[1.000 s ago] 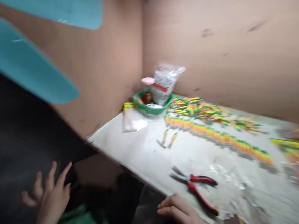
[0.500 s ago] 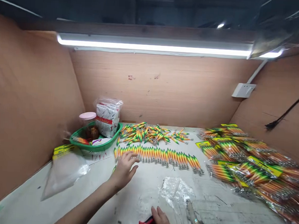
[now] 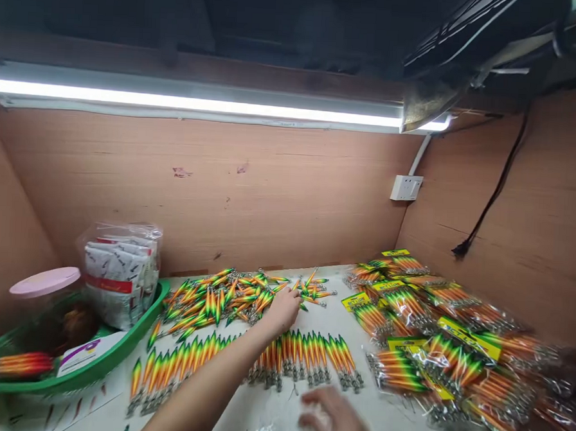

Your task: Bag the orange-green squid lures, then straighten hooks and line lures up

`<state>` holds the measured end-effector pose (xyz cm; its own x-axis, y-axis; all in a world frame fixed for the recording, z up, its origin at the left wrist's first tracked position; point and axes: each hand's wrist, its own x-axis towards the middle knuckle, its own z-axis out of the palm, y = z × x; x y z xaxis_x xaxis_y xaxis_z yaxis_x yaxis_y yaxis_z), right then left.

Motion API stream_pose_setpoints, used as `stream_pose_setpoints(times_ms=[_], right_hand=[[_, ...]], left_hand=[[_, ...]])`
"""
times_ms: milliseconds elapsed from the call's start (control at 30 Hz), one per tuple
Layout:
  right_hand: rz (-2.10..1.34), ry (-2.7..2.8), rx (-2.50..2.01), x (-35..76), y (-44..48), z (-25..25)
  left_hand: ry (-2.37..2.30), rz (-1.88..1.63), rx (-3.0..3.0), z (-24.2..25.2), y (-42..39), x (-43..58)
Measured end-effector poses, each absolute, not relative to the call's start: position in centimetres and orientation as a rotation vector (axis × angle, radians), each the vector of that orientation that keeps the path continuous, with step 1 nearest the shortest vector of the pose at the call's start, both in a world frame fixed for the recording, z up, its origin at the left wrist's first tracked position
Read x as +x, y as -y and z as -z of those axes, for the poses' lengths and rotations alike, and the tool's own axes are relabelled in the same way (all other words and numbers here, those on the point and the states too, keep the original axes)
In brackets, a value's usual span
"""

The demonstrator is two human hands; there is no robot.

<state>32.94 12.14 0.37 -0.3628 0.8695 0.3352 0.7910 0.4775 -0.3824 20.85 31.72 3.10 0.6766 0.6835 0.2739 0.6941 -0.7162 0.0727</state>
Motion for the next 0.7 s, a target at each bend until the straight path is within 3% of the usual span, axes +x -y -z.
stream_pose_setpoints(times_ms=[133, 300, 567, 700], right_hand=[[0.104, 2.229, -1.723, 38.3, -23.6, -3.7], [0.167, 2.401, -1.681, 40.0, -33.2, -3.2], [0.124, 2.404, -1.571, 41.8, -35.6, -1.7], [0.095, 2.243, -1.598, 43.0, -35.2, -1.8]], left_hand=[[1.089, 0.345, -2.877, -2.0, -34.5, 23.4], [1.008, 0.384, -2.965, -1.3, -36.4, 24.0], [1.376, 1.028, -2.913, -2.2, -38.2, 21.0], [1.436, 1.179, -3.057, -2.6, -38.3, 20.4]])
